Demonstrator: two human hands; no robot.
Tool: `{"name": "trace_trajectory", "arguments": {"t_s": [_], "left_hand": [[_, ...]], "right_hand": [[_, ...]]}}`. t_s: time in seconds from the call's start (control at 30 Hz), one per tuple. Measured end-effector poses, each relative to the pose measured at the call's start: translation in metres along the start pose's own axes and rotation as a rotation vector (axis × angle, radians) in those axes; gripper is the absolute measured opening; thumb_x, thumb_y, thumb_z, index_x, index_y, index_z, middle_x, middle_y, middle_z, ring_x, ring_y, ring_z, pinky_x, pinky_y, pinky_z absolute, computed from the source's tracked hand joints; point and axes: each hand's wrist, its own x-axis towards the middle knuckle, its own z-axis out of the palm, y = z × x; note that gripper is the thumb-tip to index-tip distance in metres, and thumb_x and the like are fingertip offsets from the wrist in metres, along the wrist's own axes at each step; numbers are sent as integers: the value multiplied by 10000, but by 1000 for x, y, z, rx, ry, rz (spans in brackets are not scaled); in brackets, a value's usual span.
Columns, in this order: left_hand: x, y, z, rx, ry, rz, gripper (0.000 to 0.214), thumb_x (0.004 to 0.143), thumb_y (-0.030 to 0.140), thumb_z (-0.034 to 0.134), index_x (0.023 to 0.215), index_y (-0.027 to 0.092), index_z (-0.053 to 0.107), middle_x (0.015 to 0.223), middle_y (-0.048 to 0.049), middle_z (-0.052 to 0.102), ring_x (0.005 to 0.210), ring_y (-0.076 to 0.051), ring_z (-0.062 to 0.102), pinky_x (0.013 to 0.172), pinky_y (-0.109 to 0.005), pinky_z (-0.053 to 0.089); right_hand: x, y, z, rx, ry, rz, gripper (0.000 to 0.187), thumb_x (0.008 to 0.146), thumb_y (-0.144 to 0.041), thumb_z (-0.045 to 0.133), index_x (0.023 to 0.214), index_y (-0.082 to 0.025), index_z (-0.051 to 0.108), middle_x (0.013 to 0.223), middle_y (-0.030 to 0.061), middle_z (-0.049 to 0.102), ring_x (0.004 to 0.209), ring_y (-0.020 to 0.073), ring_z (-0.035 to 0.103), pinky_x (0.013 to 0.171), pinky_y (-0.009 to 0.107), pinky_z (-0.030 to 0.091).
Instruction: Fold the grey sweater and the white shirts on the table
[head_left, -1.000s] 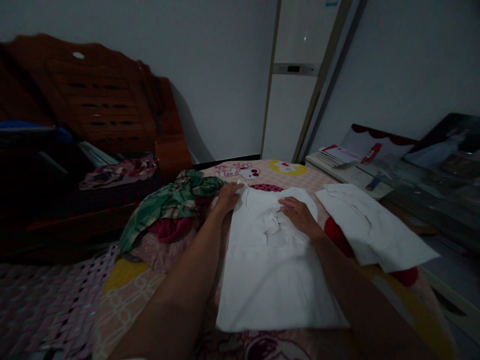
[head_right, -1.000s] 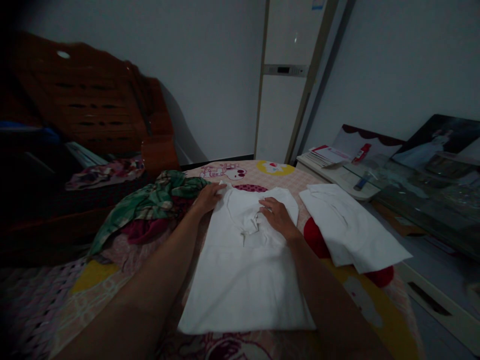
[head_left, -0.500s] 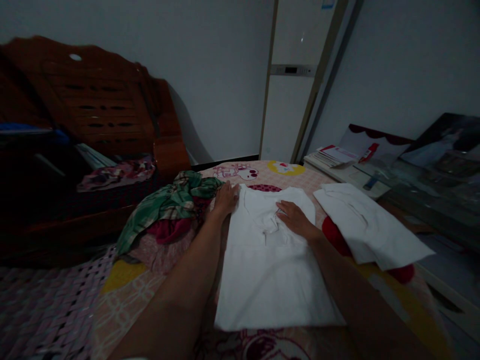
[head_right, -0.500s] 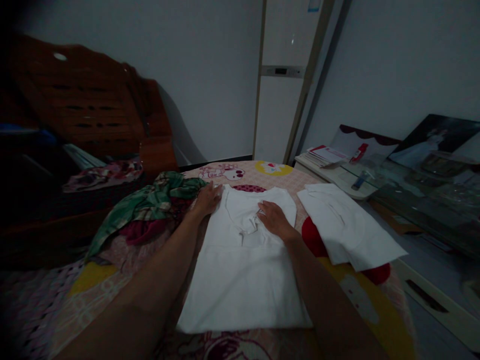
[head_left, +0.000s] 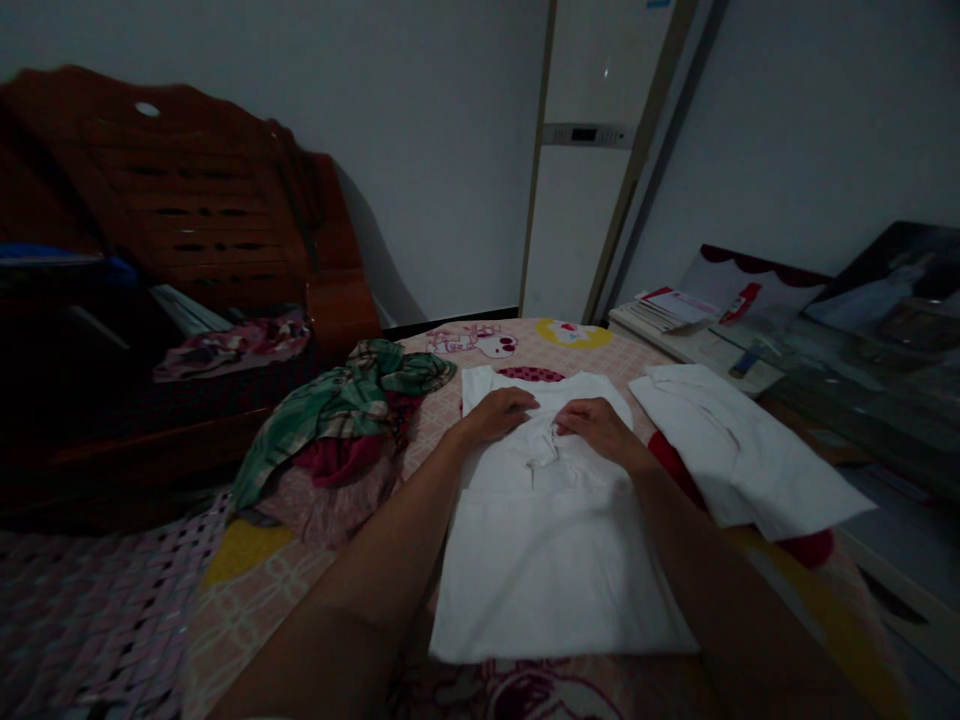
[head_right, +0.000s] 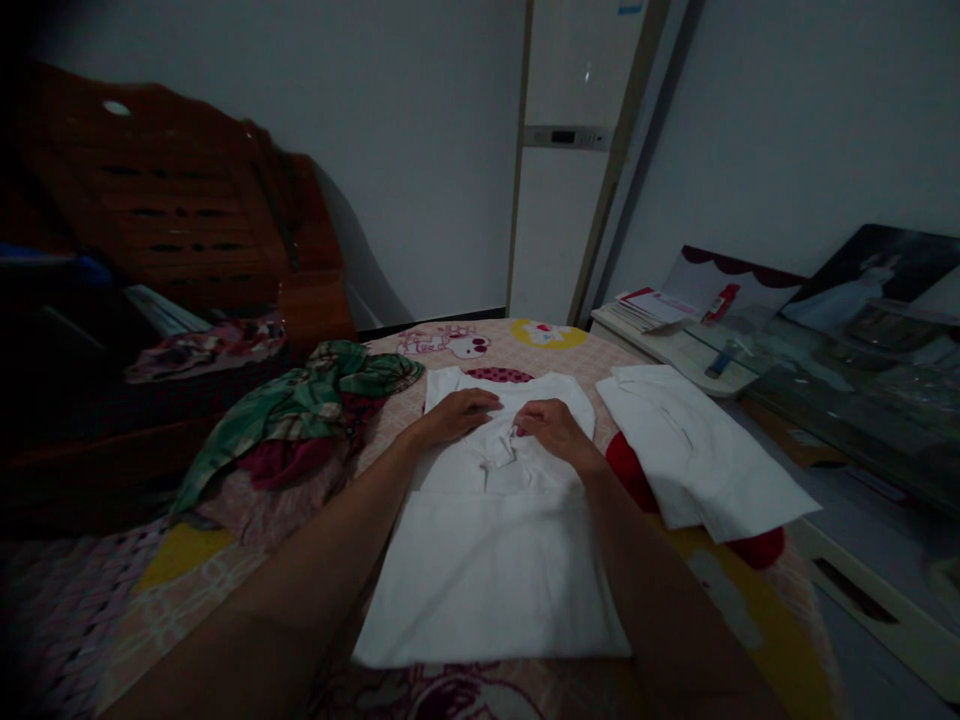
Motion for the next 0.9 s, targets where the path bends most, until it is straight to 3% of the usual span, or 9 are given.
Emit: {"name": "trace_trajectory", "arguments": {"t_s": [0.13, 0.23, 0.43, 0.57, 0.7, 0.9], "left_hand": [[-2, -3, -1, 24, -10, -2, 316, 862, 196, 605, 1160, 162, 706, 1257, -104, 680, 1163, -220, 623, 1040, -340, 467], [-2, -5, -2, 35, -11, -9, 319, 872, 222, 603, 1173, 174, 699, 1270, -97, 674, 1172, -222, 618, 1046, -346, 464], [-1, -8, 0, 34, -14, 0, 315, 882, 244, 591, 1173, 182, 695, 1286, -86, 669, 1185, -214, 611, 1059, -339, 456], [-1, -8, 0, 38, -14, 14, 307, 898, 271, 572, 1168, 193, 695, 1278, -81, 675, 1180, -211, 614, 1058, -344, 456], [-1, -6, 0, 45, -22, -6, 324, 889, 256, 573, 1184, 191, 689, 1283, -82, 671, 1184, -211, 611, 1063, -340, 453], [-1, -4, -1, 66, -30, -5, 348, 869, 215, 574, 1199, 202, 684, 1312, -83, 653, 1207, -220, 597, 1070, -367, 449]], "right_hand": [[-6, -6, -12, 71, -182, 183, 176, 778, -301, 609, 731, -142, 670, 591, 23, 671, 467, 103, 553, 473, 207, 410], [-10, -13, -17, 41, -311, 232, 158, 751, -287, 622, 690, -143, 646, 553, 9, 649, 373, 77, 483, 383, 192, 331], [-8, -17, 3, 146, -293, 229, 154, 729, -299, 645, 720, -145, 636, 537, -14, 620, 378, 76, 477, 374, 187, 330], [-7, -14, 13, 89, -306, 211, 189, 740, -321, 657, 681, -142, 632, 506, -15, 602, 378, 70, 458, 393, 191, 338], [-8, -15, 12, 85, -305, 212, 210, 741, -315, 658, 622, -147, 614, 476, -17, 583, 384, 72, 460, 400, 191, 335], [-9, -16, 4, 162, -455, 210, 207, 713, -315, 683, 609, -140, 649, 481, -13, 597, 375, 73, 456, 382, 192, 326]]}}
